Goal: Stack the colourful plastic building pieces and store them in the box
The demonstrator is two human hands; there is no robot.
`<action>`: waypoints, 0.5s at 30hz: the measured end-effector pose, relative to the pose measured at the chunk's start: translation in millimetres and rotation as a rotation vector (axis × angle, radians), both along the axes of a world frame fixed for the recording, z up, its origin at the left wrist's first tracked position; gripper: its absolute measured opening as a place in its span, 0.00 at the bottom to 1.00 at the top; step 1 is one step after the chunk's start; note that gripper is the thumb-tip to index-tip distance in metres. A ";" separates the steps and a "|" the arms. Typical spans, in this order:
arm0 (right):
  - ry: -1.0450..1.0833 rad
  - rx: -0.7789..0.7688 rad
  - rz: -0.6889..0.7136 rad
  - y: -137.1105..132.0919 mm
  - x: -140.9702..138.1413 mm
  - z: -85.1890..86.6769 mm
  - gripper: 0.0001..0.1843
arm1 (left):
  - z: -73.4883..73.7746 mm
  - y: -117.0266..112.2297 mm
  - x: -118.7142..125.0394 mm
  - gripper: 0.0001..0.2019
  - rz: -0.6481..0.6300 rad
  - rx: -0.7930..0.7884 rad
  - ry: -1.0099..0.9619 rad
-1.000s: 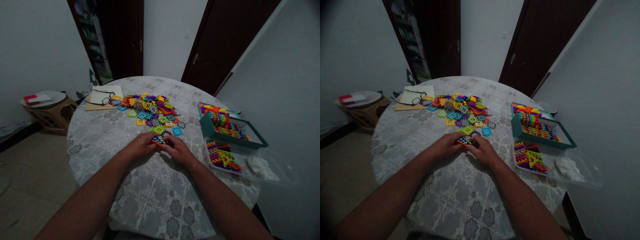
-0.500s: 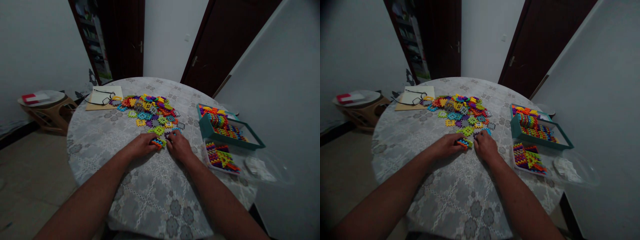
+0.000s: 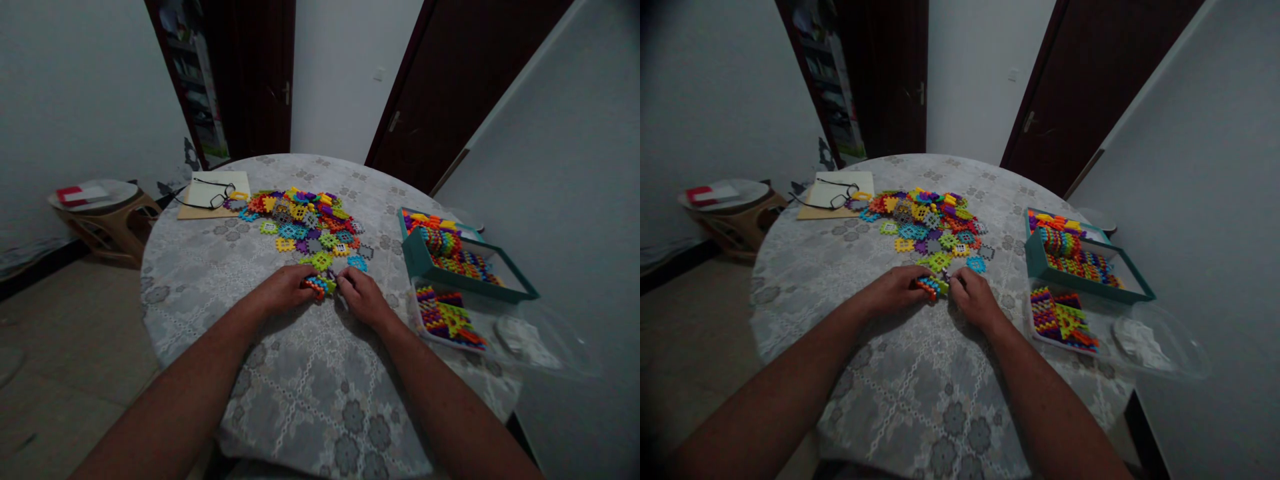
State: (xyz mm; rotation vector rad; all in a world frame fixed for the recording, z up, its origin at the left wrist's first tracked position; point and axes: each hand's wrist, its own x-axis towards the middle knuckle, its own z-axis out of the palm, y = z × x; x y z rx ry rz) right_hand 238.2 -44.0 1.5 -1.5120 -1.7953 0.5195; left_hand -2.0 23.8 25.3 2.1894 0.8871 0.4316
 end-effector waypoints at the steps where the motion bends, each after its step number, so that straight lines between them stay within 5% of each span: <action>1: 0.011 -0.001 0.010 -0.8 -1.8 0.6 0.12 | 0.0 0.1 -0.1 0.12 0.001 -0.006 -0.011; 15: -0.055 0.091 0.123 -7.1 -10.1 3.3 0.12 | -8.7 -0.2 -2.4 0.24 0.087 -0.076 -0.042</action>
